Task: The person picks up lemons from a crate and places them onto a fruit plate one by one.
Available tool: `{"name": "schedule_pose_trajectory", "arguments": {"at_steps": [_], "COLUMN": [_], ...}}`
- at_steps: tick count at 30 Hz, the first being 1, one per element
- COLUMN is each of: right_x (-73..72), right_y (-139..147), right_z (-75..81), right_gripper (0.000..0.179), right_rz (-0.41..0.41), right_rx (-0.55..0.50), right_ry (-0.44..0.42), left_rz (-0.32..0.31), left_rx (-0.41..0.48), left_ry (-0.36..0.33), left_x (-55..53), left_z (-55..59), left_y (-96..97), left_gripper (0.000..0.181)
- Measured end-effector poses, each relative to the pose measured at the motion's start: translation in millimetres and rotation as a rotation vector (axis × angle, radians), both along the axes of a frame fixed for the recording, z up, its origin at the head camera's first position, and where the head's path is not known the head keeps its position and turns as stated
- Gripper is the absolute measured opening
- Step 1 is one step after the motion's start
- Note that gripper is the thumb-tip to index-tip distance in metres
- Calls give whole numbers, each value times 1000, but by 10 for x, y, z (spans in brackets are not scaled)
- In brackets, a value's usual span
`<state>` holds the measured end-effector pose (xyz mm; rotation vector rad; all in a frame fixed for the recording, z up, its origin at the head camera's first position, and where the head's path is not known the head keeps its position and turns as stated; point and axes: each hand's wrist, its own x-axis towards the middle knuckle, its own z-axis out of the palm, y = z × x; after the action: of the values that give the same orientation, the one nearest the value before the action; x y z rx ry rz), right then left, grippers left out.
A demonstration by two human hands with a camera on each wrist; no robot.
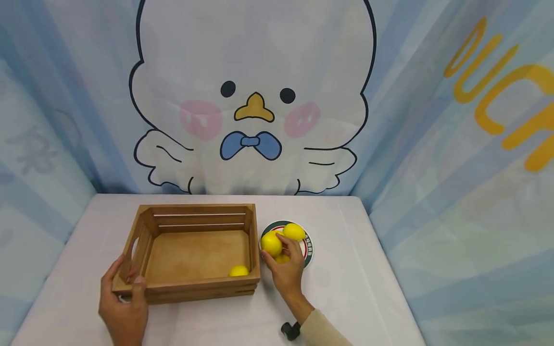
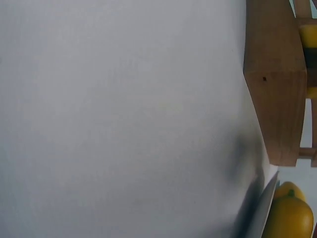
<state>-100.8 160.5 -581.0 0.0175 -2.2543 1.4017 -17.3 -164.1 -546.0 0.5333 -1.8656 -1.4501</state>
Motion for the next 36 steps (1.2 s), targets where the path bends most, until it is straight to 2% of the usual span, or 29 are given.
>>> {"name": "schedule_pose_trajectory", "arguments": {"at_steps": [8, 26, 36], "right_x": [-18, 62, 65], "right_y": [137, 492, 556], "right_z": [90, -27, -98], "right_gripper": [55, 56, 55], "right_rz": [-69, -195, -218], "right_rx": [23, 3, -3], "right_ry": [5, -21, -50], "left_rz": [1, 1, 9], "left_rx": [-7, -13, -15], "left_ry": [-9, -5, 6], "left_x": [4, 8, 8], "left_z": [25, 8, 13], "left_y": [-2, 16, 10], "left_gripper": [61, 62, 62]}}
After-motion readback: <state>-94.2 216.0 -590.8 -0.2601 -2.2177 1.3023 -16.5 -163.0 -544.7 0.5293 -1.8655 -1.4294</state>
